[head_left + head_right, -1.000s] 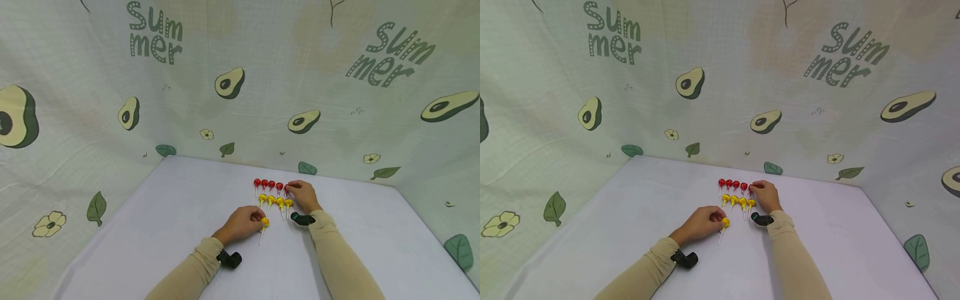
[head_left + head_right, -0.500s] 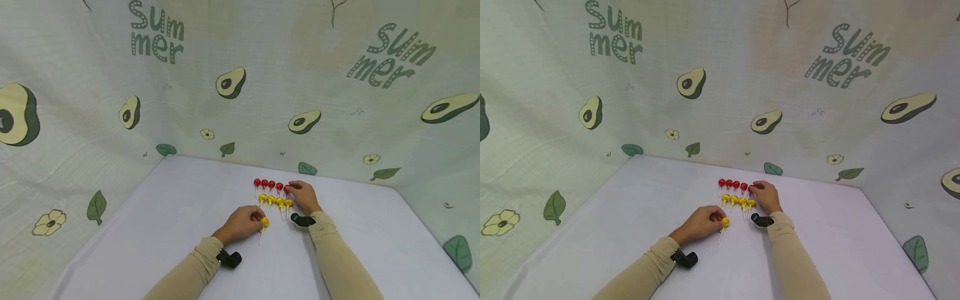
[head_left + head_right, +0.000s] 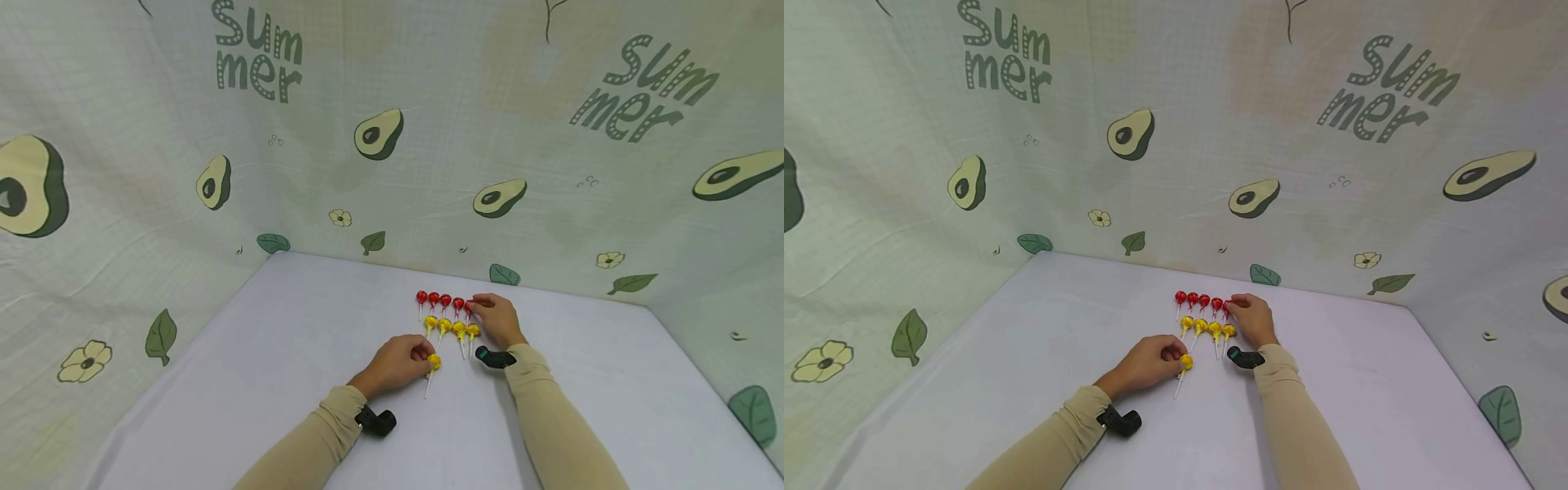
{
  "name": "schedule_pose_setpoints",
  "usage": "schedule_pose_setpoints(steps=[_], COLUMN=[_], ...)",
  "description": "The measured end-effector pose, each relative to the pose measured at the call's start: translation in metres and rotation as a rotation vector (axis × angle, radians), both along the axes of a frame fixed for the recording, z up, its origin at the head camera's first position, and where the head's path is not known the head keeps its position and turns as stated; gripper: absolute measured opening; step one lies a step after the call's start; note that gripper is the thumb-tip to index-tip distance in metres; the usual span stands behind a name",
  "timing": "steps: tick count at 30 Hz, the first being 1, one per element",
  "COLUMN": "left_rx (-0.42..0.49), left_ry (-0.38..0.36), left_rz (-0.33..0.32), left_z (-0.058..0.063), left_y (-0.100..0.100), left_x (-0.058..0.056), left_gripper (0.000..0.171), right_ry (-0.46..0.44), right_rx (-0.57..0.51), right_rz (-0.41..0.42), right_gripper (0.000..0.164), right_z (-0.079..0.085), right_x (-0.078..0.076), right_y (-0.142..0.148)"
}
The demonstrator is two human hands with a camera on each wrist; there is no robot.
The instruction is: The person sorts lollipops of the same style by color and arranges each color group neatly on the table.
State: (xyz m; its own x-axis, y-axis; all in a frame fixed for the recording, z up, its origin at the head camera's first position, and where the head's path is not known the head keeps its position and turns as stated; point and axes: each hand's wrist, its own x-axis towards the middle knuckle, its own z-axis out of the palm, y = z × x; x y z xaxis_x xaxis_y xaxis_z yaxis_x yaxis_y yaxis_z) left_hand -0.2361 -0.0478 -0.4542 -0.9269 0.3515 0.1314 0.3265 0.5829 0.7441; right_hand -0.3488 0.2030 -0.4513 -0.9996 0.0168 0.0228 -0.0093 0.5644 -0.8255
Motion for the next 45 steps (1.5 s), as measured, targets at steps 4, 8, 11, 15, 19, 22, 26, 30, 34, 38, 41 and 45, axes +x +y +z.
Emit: schedule_pose_setpoints(steps=[4,8,11,15,19,22,26,30,34,38,41,45], left_rx=[0.002,0.005,0.009,0.013,0.013,0.017,0.033,0.039,0.045,0.048,0.049,0.053], left_ry=[0.005,-0.002,-0.008,0.003,0.009,0.007,0.004,-0.006,-0.009,-0.004,-0.001,-0.002], left_rz=[-0.003,0.000,0.003,-0.001,-0.003,-0.001,-0.002,0.002,0.007,0.006,0.006,0.008], left_z=[0.0006,0.0007,0.0009,0.0010,0.0000,-0.0008,-0.0019,-0.0013,0.0004,-0.0008,-0.0022,-0.0040], left_y=[-0.0004,-0.0003,-0.0004,-0.0012,-0.0017,-0.0015,-0.0010,-0.0018,-0.0031,-0.0033,-0.0029,-0.0024], left_x=[0.0004,0.0011,0.0018,0.0019,0.0015,0.0003,0.0001,0.0004,0.0006,0.0003,-0.0004,-0.0010], left_gripper=[0.009,0.009,0.009,0.009,0.009,0.009,0.009,0.010,0.011,0.011,0.010,0.010], right_ry=[0.000,0.000,0.000,-0.005,-0.002,0.002,0.001,0.003,-0.002,-0.009,-0.006,0.013], right_rx=[-0.011,-0.021,-0.024,-0.031,-0.054,-0.072,-0.094,-0.119,-0.139,-0.140,-0.126,-0.109], right_rz=[-0.008,-0.020,-0.025,-0.033,-0.030,-0.025,-0.030,-0.029,-0.027,-0.029,-0.026,-0.027], right_gripper=[0.042,0.041,0.041,0.041,0.040,0.040,0.038,0.037,0.036,0.034,0.032,0.030], right_z=[0.0000,0.0003,0.0002,0.0008,0.0009,0.0013,0.0015,0.0007,0.0014,0.0013,-0.0001,-0.0022], right_x=[-0.0003,0.0000,-0.0002,0.0004,0.0025,0.0037,0.0055,0.0044,0.0030,0.0030,0.0030,0.0031], right_y=[-0.0015,-0.0032,-0.0041,-0.0045,-0.0030,-0.0020,-0.0005,0.0025,0.0047,0.0049,0.0046,0.0041])
